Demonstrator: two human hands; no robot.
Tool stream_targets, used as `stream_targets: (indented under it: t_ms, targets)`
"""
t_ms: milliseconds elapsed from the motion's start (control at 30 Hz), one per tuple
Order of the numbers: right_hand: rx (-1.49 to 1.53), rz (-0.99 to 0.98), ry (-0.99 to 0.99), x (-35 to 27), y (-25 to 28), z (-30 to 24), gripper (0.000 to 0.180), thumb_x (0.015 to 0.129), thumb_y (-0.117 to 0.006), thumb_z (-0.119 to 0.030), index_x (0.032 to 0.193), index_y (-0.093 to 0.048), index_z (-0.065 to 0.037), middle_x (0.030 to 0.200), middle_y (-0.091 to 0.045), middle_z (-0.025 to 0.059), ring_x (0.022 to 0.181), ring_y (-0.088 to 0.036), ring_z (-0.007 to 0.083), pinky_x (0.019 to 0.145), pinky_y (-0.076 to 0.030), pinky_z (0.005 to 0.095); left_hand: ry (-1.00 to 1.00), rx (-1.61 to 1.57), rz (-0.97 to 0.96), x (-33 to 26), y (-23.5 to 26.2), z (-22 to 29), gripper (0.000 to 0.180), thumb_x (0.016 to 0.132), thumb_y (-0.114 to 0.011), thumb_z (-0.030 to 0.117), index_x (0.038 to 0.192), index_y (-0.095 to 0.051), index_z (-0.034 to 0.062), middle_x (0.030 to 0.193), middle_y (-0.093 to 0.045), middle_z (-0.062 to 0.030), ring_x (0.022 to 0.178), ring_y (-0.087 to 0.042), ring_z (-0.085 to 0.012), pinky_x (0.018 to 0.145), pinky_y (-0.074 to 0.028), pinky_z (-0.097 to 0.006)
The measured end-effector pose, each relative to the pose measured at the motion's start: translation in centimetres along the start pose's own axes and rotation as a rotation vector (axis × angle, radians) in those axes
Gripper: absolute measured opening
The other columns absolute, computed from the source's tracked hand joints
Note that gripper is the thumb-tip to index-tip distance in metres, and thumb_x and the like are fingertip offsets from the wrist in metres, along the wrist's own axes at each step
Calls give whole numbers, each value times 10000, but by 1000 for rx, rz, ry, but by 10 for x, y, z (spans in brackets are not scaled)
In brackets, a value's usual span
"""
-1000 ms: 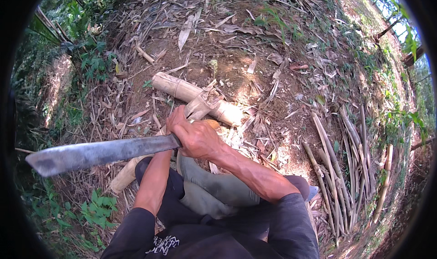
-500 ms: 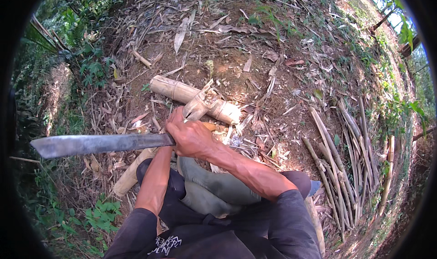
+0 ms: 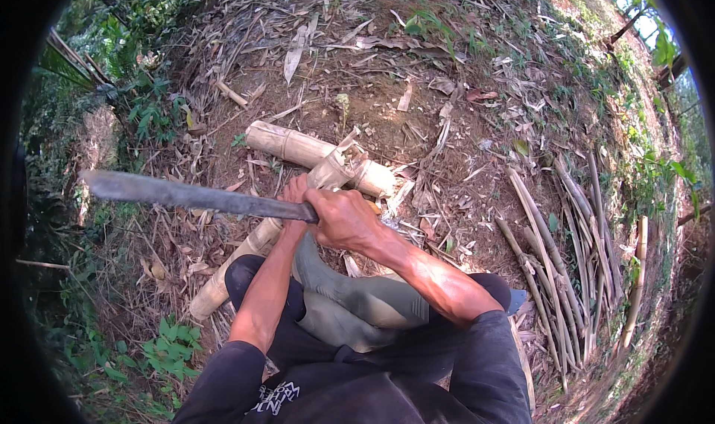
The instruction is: The person sits on the ground in a forest and uses a machete to chop a bamboo stalk into smaller sections. They repeatedly strike the bamboo to sever it and then use the machete to split the resulting pieces.
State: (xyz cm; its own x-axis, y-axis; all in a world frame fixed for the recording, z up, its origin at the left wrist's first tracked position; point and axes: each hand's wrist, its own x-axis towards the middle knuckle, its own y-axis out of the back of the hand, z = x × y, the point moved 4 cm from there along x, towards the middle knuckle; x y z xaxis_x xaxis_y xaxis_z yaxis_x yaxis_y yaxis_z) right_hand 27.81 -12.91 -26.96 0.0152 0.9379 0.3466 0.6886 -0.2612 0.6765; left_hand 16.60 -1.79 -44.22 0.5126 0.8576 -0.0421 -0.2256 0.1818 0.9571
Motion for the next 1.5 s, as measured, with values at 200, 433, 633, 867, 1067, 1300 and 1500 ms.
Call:
stream_targets:
  t_ms: [200, 433, 633, 867, 1067, 1300, 1500]
  targets:
    - [-298, -308, -625, -60, 5, 141, 232, 738, -654, -118, 947, -597, -35, 673, -633, 171, 639, -647, 379, 628, -523, 466, -38, -32, 16, -3, 6, 27, 785, 627, -837, 371, 1261, -470, 91, 1168, -552, -111, 1120, -529, -325, 879, -424, -506]
    - [-183, -370, -729, -98, 18, 163, 233, 747, -578, -125, 915, -629, 29, 799, -653, 279, 802, -662, 430, 741, -513, 504, 7, -36, 31, -4, 19, 13, 853, 591, -864, 320, 1300, -457, 76, 1179, -540, -124, 1123, -522, -333, 901, -397, -495]
    - [-210, -217, -687, -104, 9, 151, 198, 791, -643, -155, 848, -595, 28, 700, -627, 252, 697, -643, 422, 673, -501, 499, 27, -20, 194, -4, 27, 12, 868, 571, -885, 288, 1290, -449, 70, 1161, -532, -158, 1124, -520, -366, 916, -390, -513]
    - [-281, -201, -429, -70, 0, 112, 257, 794, -618, -159, 968, -538, 12, 750, -647, 239, 644, -647, 398, 612, -518, 508, -6, -45, -116, 3, 21, 12, 794, 671, -823, 351, 1298, -421, 74, 1086, -547, -187, 1117, -526, -405, 907, -425, -549]
    - [45, 89, 267, 24, 8, -28, 391, 627, -727, -105, 976, -557, -64, 726, -598, 106, 637, -643, 290, 565, -507, 413, -219, 424, 414, -19, -31, -23, 673, 767, -718, 400, 1292, -443, 80, 1127, -560, -173, 1105, -545, -397, 916, -416, -548]
    - [-436, -312, -705, -132, 25, 187, 269, 781, -640, -58, 1029, -567, 20, 745, -667, 219, 612, -662, 328, 601, -554, 445, 3, -8, 58, -2, 20, 22, 787, 612, -861, 343, 1252, -479, 87, 1130, -564, -141, 1078, -560, -351, 860, -425, -519]
    - [-26, -49, -201, -17, 7, 38, 230, 719, -661, -48, 934, -584, -28, 653, -634, 152, 538, -627, 308, 534, -508, 430, -29, 118, 157, -9, 9, 9, 797, 647, -811, 451, 1258, -463, 74, 1115, -560, -125, 1050, -567, -329, 850, -428, -500]
